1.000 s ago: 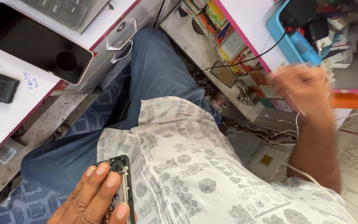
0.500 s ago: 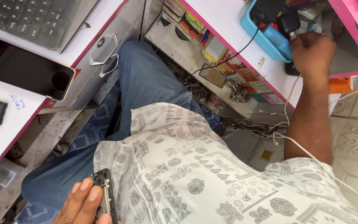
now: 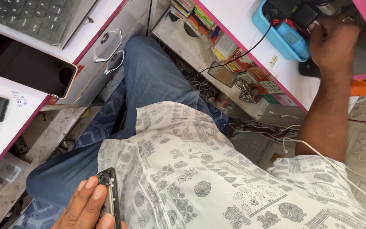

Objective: The person sits on the floor holding an opened smartphone and works on its internals, prying at the battery and connectors with their fingers. They then attach a charging cable to the phone, hold it while it appears to power on, and continue pressing at the internal components.

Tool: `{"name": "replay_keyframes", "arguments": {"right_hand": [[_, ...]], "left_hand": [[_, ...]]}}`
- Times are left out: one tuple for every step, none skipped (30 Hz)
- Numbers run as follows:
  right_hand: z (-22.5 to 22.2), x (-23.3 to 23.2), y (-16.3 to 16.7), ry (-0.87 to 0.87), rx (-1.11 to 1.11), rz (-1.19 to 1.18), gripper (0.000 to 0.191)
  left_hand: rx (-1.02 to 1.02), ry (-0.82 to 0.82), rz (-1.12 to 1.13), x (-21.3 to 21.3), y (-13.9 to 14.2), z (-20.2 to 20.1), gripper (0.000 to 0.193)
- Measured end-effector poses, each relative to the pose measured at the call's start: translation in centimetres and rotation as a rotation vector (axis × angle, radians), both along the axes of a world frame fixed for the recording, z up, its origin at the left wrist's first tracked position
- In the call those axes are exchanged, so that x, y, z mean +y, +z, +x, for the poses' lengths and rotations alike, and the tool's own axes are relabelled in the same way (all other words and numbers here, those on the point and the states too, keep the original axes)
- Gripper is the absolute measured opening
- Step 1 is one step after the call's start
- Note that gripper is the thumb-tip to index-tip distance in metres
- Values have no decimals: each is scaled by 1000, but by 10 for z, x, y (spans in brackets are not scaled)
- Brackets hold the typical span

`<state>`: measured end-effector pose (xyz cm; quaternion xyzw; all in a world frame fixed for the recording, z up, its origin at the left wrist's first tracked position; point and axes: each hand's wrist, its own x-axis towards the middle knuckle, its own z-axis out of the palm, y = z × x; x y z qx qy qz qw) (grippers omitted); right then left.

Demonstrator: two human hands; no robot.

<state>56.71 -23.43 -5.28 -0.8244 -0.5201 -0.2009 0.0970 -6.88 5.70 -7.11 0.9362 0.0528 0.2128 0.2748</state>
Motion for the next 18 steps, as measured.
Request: {"name": "replay_keyframes", "arguments": {"right_hand": [[-1,1,0,-7,5,-24,11],[0,1,-1,-15,10,-48,6],[0,1,-2,-19,-4,-63,5],[0,0,-4,-22,-18,-77,3],[1,-2,-5,-21,-50,-84,4],[2,-4,-7,-26,-65,-90,4],[3,-7,-8,-32,-81,-97,3],[4,-9,-10,-42,-79,-104,3],[6,-12,-11,-44,-74,-106,2],[8,-14,-13,-45,-69,-108,2],[10,-15,-15,-36,-59,-105,2],[11,-15,-16,-42,-49,-102,4],[11,-15,-17,-48,-40,-98,5],[12,-15,-18,-69,-32,-94,7],[11,-17,-19,-85,-23,-86,6],[10,-17,-19,-101,-14,-77,5],[7,-18,-17,-112,-4,-64,4],[3,-17,-15,-135,40,-34,8]], "left_hand": [[-9,-10,-1,1,2,2,55],[-18,-21,-3,1,3,3,55],[-28,-33,-3,2,4,5,56],[-38,-21,-7,2,5,7,56],[-47,-10,-10,0,5,9,55],[-57,1,-13,-1,6,10,54],[-42,-5,-19,-1,7,10,55],[-27,-11,-25,-1,9,8,55],[-12,-16,-32,0,10,7,55],[-18,-25,-27,0,10,8,55],[-24,-32,-23,1,8,8,55],[-29,-40,-18,2,7,8,54],[-35,-38,-17,2,7,7,54],[-41,-37,-15,1,7,6,54],[-47,-35,-14,1,7,5,55],[-46,-31,-20,1,7,5,55],[-45,-27,-25,0,7,5,55],[-45,-22,-31,-1,8,5,55]]}}
